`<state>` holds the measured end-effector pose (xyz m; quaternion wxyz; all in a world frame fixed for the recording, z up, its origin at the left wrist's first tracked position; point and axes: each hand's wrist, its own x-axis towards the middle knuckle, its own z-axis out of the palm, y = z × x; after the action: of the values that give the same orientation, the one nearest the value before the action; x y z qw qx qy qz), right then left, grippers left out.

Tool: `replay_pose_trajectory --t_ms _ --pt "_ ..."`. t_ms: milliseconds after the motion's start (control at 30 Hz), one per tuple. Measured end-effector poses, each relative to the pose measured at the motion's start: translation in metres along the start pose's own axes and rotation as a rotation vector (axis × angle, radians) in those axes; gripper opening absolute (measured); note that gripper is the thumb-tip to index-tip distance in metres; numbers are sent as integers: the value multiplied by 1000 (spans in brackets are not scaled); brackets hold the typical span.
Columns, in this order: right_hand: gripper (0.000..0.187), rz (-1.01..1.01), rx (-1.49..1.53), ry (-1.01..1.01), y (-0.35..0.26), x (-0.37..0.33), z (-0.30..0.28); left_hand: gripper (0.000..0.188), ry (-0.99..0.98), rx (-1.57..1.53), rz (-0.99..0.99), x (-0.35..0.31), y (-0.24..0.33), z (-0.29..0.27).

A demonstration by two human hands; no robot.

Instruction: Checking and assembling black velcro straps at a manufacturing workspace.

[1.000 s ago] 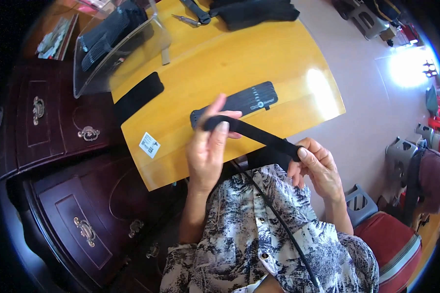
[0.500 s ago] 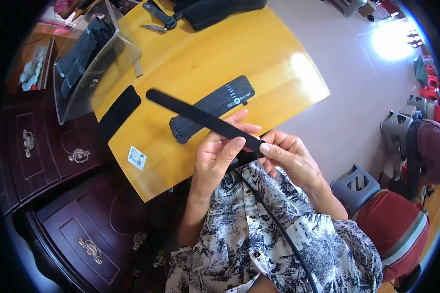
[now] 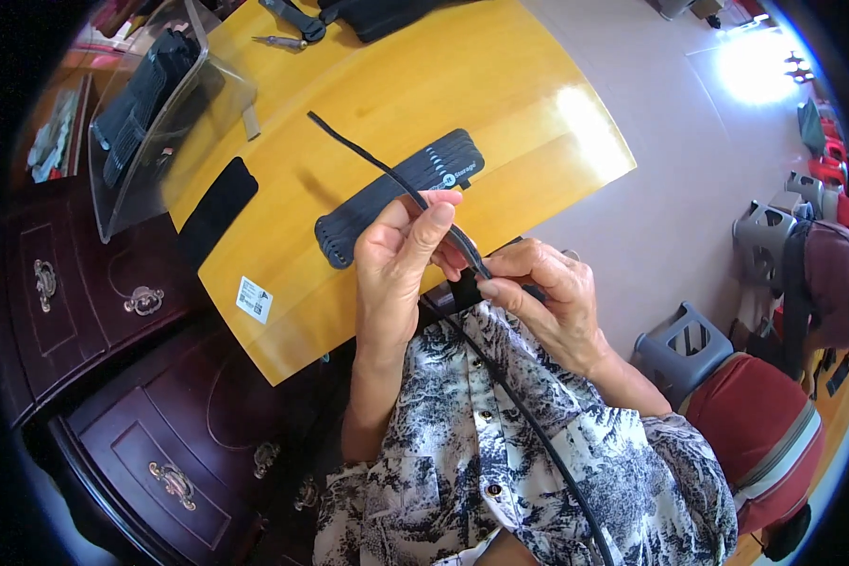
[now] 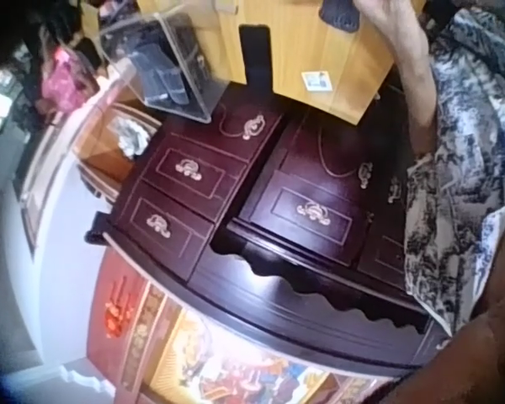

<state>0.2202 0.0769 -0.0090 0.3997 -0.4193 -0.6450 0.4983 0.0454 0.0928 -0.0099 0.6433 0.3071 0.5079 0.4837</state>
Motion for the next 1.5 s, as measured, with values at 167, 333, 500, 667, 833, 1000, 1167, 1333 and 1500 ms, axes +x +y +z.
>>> replay_pose_trajectory --t_ms 167,333,500,667,833,1000,1167,1333,1500 --pt "12 431 609 -67 -8 0 9 35 -49 -105 -72 -1 1 6" --pt "10 344 540 114 -4 1 13 33 57 38 4 -4 -5 10" --pt "7 312 279 108 -4 1 8 23 236 458 148 -13 -5 5" --pt "12 -28 -90 142 2 1 10 18 187 194 222 -32 2 14" --pt "14 14 -43 51 7 3 11 13 136 125 193 -47 -8 -2" --pt "17 126 77 -45 10 4 15 13 218 238 227 -55 -14 -4" --pt "15 177 115 -103 9 10 15 12 235 177 207 -57 -19 -10" --pt "13 257 134 -135 7 16 18 13 237 192 197 -57 -18 -11" --pt "13 378 208 -153 5 19 18 13 189 118 192 -54 -22 -15"
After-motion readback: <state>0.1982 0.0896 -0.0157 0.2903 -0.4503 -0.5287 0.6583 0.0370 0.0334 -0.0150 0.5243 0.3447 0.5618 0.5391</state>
